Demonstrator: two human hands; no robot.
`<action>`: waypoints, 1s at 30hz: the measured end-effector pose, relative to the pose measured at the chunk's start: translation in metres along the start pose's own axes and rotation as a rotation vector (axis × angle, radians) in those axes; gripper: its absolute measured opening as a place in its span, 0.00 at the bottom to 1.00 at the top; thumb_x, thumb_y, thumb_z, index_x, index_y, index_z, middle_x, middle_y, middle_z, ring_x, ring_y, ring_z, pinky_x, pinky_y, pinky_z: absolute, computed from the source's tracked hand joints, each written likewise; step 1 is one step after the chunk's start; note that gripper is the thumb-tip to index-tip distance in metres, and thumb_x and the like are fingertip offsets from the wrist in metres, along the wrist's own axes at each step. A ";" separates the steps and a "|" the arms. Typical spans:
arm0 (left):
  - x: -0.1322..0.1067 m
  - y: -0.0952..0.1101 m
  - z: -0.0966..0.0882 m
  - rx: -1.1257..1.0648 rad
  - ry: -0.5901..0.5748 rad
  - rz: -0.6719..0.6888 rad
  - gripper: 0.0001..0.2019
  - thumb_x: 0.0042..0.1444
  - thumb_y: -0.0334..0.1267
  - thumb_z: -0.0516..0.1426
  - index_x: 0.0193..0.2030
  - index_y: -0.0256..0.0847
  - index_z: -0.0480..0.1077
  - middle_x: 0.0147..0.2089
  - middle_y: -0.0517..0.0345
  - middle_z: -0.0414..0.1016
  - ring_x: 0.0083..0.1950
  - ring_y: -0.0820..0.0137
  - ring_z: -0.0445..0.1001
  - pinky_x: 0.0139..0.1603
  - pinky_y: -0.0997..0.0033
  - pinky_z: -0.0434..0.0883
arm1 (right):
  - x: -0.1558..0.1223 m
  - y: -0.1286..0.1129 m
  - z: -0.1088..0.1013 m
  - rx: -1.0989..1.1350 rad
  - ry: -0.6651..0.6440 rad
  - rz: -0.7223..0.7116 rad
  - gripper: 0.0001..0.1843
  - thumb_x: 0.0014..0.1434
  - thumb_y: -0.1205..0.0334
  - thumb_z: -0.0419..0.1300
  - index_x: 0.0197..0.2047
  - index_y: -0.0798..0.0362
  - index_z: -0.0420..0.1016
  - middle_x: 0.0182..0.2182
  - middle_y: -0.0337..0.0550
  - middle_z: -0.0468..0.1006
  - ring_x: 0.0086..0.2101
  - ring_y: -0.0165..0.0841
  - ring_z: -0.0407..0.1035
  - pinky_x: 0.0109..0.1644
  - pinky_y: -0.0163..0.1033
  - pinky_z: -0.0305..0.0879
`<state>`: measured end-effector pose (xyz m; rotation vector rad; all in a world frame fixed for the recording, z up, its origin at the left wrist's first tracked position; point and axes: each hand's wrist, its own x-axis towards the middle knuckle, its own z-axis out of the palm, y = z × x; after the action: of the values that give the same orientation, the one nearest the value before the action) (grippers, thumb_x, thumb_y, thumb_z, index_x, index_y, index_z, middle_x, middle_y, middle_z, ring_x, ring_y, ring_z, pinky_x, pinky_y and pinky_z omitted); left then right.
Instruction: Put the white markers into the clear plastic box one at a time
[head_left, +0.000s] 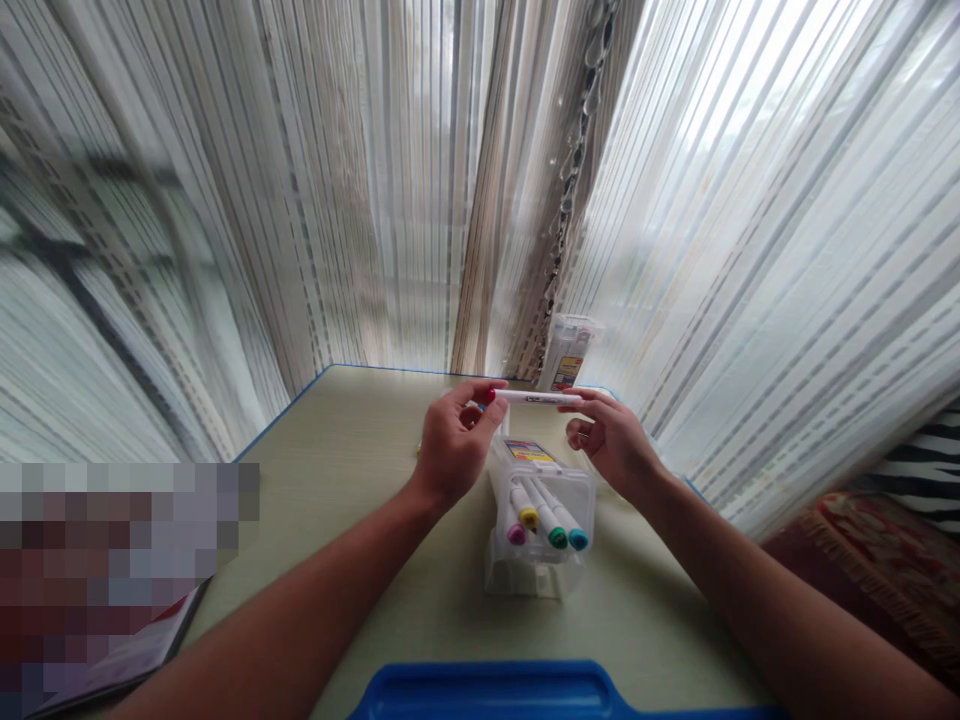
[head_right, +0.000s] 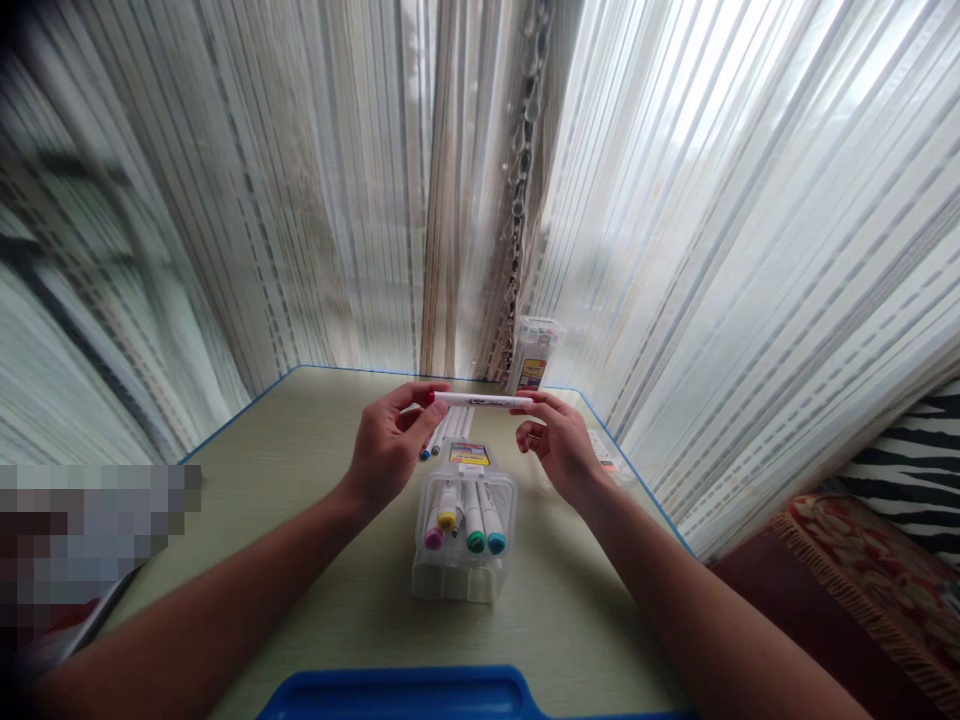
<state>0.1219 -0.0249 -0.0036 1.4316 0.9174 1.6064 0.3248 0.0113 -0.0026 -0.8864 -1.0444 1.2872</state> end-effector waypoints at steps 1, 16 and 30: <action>0.000 0.000 0.000 -0.001 -0.001 -0.001 0.16 0.56 0.41 0.61 0.48 0.35 0.75 0.32 0.60 0.68 0.23 0.81 0.61 0.20 0.78 0.57 | 0.000 0.000 0.000 0.001 0.001 0.001 0.11 0.45 0.65 0.67 0.36 0.55 0.78 0.28 0.41 0.78 0.17 0.24 0.64 0.19 0.32 0.57; 0.000 0.001 0.000 0.003 -0.001 0.001 0.16 0.56 0.41 0.61 0.48 0.34 0.75 0.32 0.60 0.68 0.23 0.81 0.62 0.20 0.78 0.57 | 0.000 -0.001 0.000 -0.011 -0.002 -0.004 0.11 0.45 0.64 0.67 0.36 0.55 0.78 0.29 0.41 0.79 0.17 0.25 0.63 0.19 0.33 0.57; 0.000 0.000 0.000 0.008 0.001 0.006 0.15 0.56 0.41 0.61 0.48 0.35 0.75 0.32 0.60 0.68 0.23 0.81 0.61 0.20 0.78 0.56 | -0.001 -0.001 0.000 -0.008 -0.010 -0.004 0.11 0.46 0.65 0.67 0.36 0.55 0.77 0.29 0.42 0.79 0.17 0.24 0.63 0.19 0.33 0.57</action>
<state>0.1219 -0.0247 -0.0037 1.4406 0.9225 1.6098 0.3249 0.0106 -0.0021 -0.8843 -1.0589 1.2861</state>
